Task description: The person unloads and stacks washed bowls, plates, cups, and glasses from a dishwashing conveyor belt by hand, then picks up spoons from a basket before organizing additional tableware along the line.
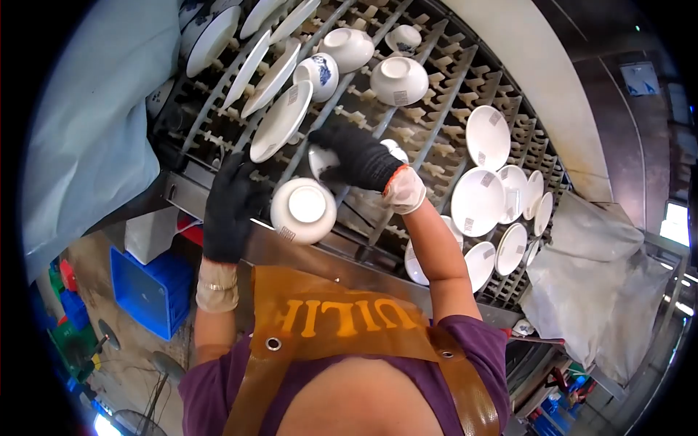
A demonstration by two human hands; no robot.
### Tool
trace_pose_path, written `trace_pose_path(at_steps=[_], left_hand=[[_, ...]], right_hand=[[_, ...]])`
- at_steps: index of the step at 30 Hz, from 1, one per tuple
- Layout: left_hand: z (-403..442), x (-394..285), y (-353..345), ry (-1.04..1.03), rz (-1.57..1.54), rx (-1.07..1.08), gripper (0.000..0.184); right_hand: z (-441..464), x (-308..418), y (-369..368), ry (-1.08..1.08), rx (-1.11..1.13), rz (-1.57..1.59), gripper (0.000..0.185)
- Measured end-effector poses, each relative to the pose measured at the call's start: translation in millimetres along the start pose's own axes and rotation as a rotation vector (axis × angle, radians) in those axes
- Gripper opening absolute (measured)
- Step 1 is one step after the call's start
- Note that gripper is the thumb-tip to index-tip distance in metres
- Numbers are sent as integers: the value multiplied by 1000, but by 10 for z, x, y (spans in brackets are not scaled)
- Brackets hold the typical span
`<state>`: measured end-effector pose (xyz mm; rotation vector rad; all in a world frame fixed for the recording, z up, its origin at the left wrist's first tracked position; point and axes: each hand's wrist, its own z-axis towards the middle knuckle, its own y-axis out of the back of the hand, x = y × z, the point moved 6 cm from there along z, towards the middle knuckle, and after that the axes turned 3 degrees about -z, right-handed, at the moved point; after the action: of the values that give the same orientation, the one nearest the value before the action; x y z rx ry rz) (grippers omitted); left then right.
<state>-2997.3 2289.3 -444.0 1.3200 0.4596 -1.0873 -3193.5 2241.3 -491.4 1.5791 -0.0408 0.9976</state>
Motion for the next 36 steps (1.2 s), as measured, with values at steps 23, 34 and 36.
trace_pose_path(at_steps=[23,34,36], left_hand=[[-389,61,-935,284,-640,360,71],[-444,-304,-1299,147,-365,197,68],[-409,-352,-1358,243,-413,260,58]], right_hand=[[365,223,27,149,271,-277,33],[577,903,658,65,444,-474,47],[485,705,738,279,265,-91,35]])
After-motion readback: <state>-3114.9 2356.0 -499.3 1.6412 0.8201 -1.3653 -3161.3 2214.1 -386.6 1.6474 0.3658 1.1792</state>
